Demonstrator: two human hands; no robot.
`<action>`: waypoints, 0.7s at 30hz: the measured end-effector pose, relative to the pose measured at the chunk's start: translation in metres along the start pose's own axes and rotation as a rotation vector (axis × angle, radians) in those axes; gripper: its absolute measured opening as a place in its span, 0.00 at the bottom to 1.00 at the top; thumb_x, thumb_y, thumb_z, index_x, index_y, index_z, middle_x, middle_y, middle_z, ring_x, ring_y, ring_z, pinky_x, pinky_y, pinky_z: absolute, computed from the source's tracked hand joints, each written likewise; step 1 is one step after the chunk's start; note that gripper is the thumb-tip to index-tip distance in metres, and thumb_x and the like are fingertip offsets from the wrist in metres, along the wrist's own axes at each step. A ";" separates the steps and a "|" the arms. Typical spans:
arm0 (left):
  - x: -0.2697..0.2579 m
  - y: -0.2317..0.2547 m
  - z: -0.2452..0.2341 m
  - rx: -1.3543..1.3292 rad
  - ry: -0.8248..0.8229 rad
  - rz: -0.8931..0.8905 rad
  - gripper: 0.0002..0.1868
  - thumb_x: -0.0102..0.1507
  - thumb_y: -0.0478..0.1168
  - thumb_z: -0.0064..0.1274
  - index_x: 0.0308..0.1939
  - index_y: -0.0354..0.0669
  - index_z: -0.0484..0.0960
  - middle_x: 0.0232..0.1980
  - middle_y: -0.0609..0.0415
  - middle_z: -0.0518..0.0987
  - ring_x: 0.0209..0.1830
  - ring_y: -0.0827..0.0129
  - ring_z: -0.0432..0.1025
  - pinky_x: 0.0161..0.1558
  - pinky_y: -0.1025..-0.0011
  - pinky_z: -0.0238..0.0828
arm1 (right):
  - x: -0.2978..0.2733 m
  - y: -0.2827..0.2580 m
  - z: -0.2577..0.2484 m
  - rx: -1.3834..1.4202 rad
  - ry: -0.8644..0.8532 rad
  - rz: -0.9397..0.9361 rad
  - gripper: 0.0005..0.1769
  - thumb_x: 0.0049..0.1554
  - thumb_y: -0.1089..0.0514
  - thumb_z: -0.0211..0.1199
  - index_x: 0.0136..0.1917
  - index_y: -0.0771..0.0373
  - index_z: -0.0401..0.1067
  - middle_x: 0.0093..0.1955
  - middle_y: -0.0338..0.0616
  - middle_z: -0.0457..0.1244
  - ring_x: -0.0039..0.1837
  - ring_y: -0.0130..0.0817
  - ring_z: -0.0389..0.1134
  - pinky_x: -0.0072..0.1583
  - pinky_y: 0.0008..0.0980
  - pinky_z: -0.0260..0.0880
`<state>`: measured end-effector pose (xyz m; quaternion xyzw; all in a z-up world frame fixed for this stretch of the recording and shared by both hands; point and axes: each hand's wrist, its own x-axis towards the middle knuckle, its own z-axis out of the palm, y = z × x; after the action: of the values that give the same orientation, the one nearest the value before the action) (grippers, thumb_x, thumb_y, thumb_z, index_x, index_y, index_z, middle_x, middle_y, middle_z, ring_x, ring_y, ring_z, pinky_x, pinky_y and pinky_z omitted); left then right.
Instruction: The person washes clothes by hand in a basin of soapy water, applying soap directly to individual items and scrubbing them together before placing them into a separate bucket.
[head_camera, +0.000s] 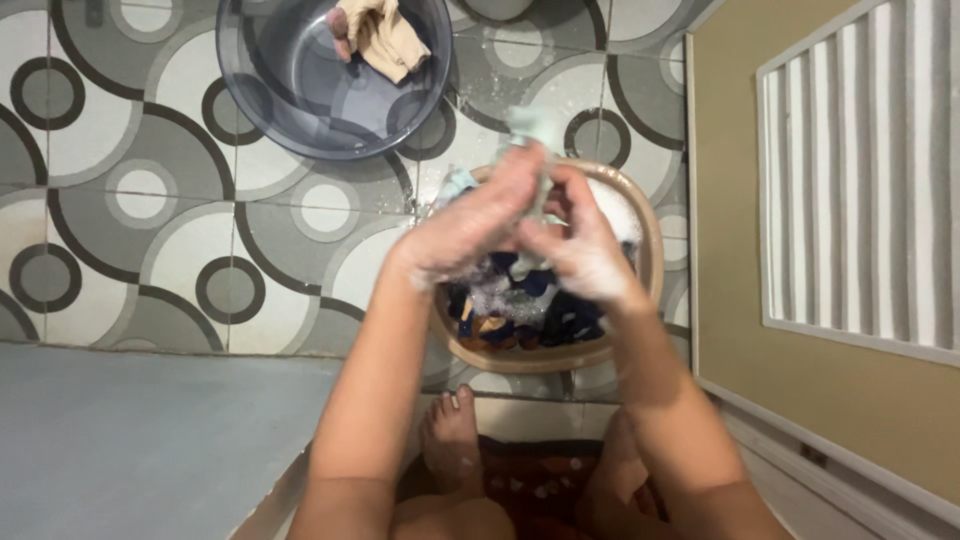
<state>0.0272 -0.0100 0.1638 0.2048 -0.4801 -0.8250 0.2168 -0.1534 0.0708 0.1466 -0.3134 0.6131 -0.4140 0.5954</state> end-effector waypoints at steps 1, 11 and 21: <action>-0.001 0.000 0.004 0.153 -0.028 0.013 0.35 0.74 0.54 0.45 0.82 0.46 0.56 0.87 0.53 0.38 0.84 0.57 0.47 0.75 0.56 0.56 | 0.003 -0.004 0.006 0.007 0.041 -0.045 0.26 0.53 0.62 0.62 0.64 0.56 0.63 0.49 0.32 0.67 0.46 0.22 0.69 0.48 0.26 0.75; 0.015 -0.052 -0.018 0.128 0.184 0.143 0.27 0.74 0.51 0.43 0.70 0.35 0.73 0.68 0.48 0.76 0.70 0.65 0.69 0.72 0.71 0.62 | 0.010 -0.029 -0.036 0.433 -0.364 -0.234 0.15 0.67 0.66 0.56 0.66 0.64 0.71 0.60 0.47 0.67 0.60 0.33 0.71 0.64 0.28 0.72; -0.009 -0.112 -0.099 0.022 0.125 -0.065 0.12 0.64 0.43 0.61 0.40 0.36 0.88 0.42 0.48 0.83 0.43 0.66 0.75 0.52 0.71 0.70 | 0.012 -0.013 -0.110 0.942 -0.391 -0.369 0.28 0.65 0.62 0.60 0.77 0.53 0.66 0.76 0.44 0.64 0.75 0.40 0.67 0.75 0.44 0.68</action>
<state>0.0710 -0.0247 0.0214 0.2738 -0.4675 -0.8119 0.2175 -0.2648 0.0685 0.1469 -0.1863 0.1736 -0.6756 0.6919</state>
